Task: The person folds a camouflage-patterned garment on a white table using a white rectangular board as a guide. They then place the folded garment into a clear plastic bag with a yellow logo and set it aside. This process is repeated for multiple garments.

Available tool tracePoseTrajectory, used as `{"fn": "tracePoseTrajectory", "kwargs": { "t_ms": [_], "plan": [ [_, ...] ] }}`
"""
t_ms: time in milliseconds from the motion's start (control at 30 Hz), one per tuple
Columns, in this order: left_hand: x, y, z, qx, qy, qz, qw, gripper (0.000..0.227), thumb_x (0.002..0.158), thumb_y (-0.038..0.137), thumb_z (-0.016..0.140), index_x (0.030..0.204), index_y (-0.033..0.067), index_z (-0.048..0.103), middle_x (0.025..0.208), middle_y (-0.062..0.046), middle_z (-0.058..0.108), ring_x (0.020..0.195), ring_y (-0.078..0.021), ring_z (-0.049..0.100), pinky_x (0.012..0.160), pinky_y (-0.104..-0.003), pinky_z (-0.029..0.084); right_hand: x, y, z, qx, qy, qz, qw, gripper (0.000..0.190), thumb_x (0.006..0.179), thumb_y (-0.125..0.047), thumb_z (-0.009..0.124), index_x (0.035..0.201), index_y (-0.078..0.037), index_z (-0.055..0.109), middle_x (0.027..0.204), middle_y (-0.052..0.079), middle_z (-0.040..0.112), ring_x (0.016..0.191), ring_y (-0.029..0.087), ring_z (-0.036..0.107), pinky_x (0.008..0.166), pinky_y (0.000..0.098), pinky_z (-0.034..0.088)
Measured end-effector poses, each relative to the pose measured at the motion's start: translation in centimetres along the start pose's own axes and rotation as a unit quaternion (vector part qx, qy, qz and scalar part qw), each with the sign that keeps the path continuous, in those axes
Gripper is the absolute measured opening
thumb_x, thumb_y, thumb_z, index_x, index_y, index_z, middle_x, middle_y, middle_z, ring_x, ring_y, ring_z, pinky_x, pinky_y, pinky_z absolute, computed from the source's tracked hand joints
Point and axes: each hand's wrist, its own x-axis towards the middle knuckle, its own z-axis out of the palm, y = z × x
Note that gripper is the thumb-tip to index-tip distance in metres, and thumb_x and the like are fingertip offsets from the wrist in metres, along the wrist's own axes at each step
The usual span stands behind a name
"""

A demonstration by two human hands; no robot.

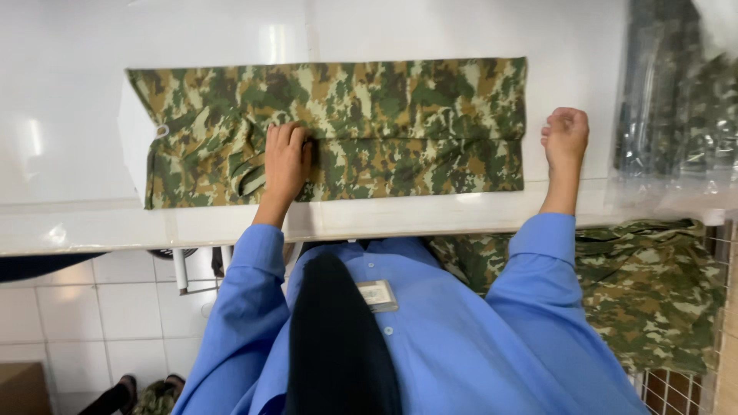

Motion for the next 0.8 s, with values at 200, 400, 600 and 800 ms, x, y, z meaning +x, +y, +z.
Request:
{"fn": "tracePoseTrajectory", "kwargs": {
  "t_ms": [200, 400, 600, 800],
  "plan": [
    [0.5, 1.4, -1.9, -0.041, 0.057, 0.017, 0.997, 0.014, 0.100, 0.006, 0.071, 0.114, 0.0017, 0.067, 0.107, -0.015, 0.060, 0.096, -0.0349, 0.051, 0.098, -0.052, 0.045, -2.9, -1.8, 5.1, -0.247, -0.017, -0.018, 0.969, 0.046, 0.108, -0.036, 0.075, 0.119, -0.003, 0.045, 0.118, 0.028, 0.066, 0.102, 0.045, 0.068, 0.081, 0.0563, 0.057],
    [0.3, 0.6, -0.9, -0.167, 0.125, 0.014, 0.978, 0.014, 0.099, 0.014, 0.072, 0.089, 0.0038, 0.070, 0.092, -0.010, 0.058, 0.088, -0.0303, 0.049, 0.094, -0.047, 0.041, -4.3, -10.2, -2.6, 0.354, -0.189, 0.216, 0.890, 0.025, 0.085, -0.028, 0.077, 0.104, -0.013, 0.074, 0.109, 0.003, 0.081, 0.101, 0.020, 0.079, 0.093, 0.0352, 0.066],
    [-0.6, -0.4, -2.1, -0.209, 0.074, 0.010, 0.975, 0.012, 0.096, 0.017, 0.072, 0.105, 0.0099, 0.076, 0.100, -0.009, 0.056, 0.098, -0.0317, 0.053, 0.120, -0.066, 0.028, -17.0, -26.9, -0.4, 0.247, -0.318, -0.108, 0.909, 0.066, 0.094, -0.060, 0.055, 0.141, -0.013, 0.048, 0.153, 0.014, 0.046, 0.144, 0.033, 0.047, 0.125, 0.0516, 0.043],
    [-8.0, 2.0, -3.2, -0.447, 0.131, -0.186, 0.865, 0.038, 0.090, -0.001, 0.045, 0.122, 0.0078, 0.063, 0.110, -0.016, 0.067, 0.101, -0.0336, 0.065, 0.092, -0.044, 0.050, -28.0, -38.5, 19.4, 0.367, -0.349, -0.073, 0.859, 0.021, 0.093, 0.002, 0.078, 0.096, -0.009, 0.060, 0.094, 0.012, 0.074, 0.082, 0.026, 0.074, 0.081, 0.0429, 0.068]
  ]
}}
